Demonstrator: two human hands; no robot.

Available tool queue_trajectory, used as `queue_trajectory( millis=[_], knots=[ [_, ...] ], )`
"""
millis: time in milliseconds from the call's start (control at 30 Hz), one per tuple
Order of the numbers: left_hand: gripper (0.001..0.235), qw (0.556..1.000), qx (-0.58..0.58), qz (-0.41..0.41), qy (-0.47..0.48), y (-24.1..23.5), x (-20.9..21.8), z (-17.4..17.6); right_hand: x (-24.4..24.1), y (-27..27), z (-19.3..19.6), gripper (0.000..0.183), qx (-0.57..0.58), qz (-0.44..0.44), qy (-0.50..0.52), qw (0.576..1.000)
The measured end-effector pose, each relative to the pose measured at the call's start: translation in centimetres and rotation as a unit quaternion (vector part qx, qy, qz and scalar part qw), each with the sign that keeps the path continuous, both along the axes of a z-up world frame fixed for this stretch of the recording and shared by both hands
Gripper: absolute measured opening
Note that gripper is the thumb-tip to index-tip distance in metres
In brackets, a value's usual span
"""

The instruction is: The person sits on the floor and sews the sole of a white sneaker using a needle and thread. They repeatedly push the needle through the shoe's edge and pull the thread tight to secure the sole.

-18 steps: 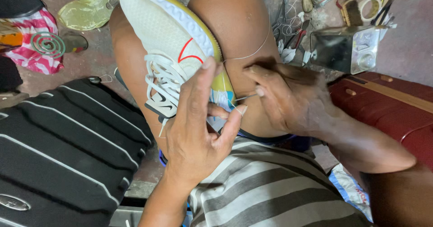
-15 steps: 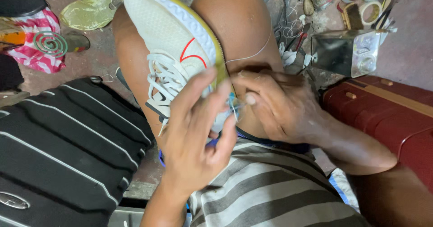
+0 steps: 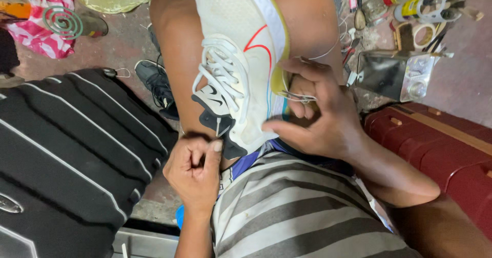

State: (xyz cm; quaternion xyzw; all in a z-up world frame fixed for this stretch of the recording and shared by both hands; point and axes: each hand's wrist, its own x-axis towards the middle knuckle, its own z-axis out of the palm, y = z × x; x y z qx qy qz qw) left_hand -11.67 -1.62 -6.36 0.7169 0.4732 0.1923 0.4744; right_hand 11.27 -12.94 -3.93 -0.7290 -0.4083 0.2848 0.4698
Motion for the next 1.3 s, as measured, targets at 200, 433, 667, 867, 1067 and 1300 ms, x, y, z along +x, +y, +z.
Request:
queue_trajectory(
  millis=[200,433,667,867,1067,1300],
  knots=[
    [0.050,0.961,-0.141,0.222,-0.082,3.0,-8.7,-5.4,-0.4,1.3,-0.9,0.079,-0.024,-0.048,-0.020,0.998],
    [0.007,0.985,0.162,0.055,0.035,2.2,-3.1,0.7,-0.2,0.9,-0.7,0.079,-0.042,-0.041,0.077,0.995],
    [0.025,0.966,0.133,-0.219,0.038,2.3,5.7,4.2,1.5,0.2,3.0,0.108,-0.135,0.047,-0.192,0.971],
    [0.016,0.974,0.126,-0.179,0.054,1.7,5.8,2.3,4.1,-2.2,3.7,0.104,-0.219,0.066,-0.204,0.952],
    [0.039,0.989,0.100,-0.109,0.016,0.9,5.2,1.0,3.4,-0.9,0.9,0.088,-0.111,0.052,-0.129,0.984],
    [0.034,0.963,-0.084,0.014,-0.256,0.7,4.6,0.3,4.6,-2.3,-0.1,0.017,-0.080,0.083,-0.146,0.983]
  ],
)
